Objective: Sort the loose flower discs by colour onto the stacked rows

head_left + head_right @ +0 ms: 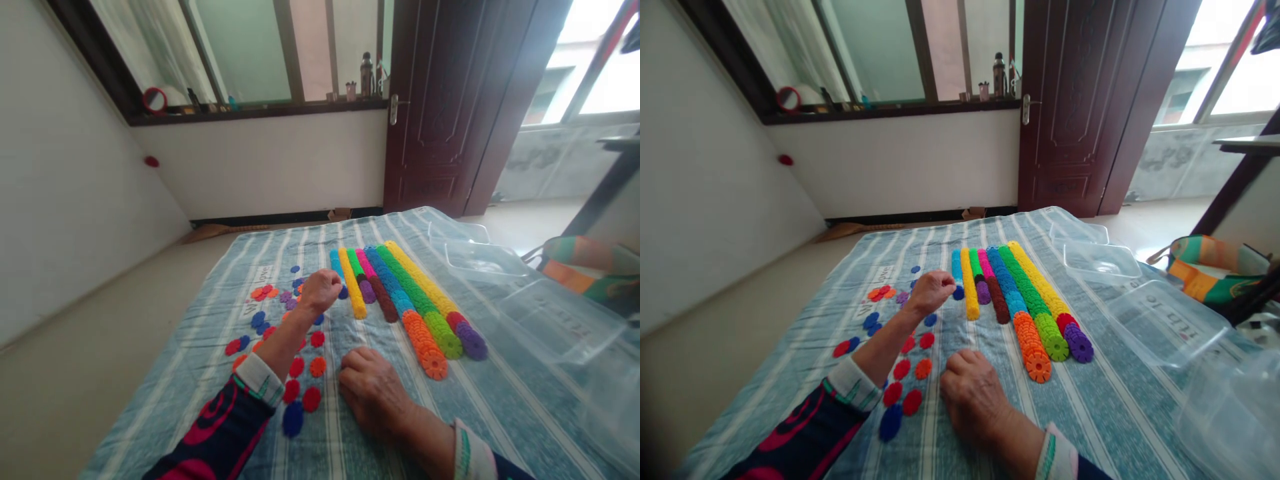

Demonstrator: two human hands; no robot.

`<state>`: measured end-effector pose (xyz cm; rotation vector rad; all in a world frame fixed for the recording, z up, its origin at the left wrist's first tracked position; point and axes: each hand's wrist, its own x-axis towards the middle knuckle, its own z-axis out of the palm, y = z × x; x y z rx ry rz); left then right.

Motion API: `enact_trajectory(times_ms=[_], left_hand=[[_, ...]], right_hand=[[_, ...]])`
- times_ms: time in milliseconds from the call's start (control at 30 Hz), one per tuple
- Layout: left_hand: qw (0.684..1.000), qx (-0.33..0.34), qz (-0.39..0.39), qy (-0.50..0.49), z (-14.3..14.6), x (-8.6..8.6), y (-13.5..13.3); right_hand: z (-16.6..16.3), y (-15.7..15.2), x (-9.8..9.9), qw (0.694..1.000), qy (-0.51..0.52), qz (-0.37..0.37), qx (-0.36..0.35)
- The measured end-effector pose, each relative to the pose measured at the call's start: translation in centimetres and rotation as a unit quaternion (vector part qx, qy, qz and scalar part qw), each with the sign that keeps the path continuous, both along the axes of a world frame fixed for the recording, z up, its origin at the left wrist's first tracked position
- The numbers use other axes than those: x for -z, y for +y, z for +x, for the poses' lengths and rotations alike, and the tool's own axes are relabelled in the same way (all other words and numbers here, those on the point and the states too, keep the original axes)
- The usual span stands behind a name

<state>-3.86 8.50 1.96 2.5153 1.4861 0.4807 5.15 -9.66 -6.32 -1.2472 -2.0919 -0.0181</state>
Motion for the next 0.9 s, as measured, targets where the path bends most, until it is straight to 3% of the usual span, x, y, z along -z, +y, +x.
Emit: enact_trajectory(times_ms=[233, 333, 700, 900], left_hand=[[0.991, -0.130, -0.013, 0.022, -9.2, -0.8, 2.9], [0.985, -0.161, -0.036, 0.054, -11.6, -0.6, 3.3], [0.978, -0.162, -0.089, 0.099, -10.5, 0.8, 1.9], [0.979, -0.162, -0.118, -0.037, -11.2, 1.9, 2.1]], right_hand=[[0.1, -0.4, 0.3, 0.998, 0.051, -0.010, -0.022], [0.1, -0.4, 0.3, 0.998, 0.059, -0.010, -0.028], [0.2, -0.6, -0.1, 0.998, 0.054, -0.019, -0.030], [0.2, -0.5, 0.1, 0.999, 0.045, -0.013, -0.025]])
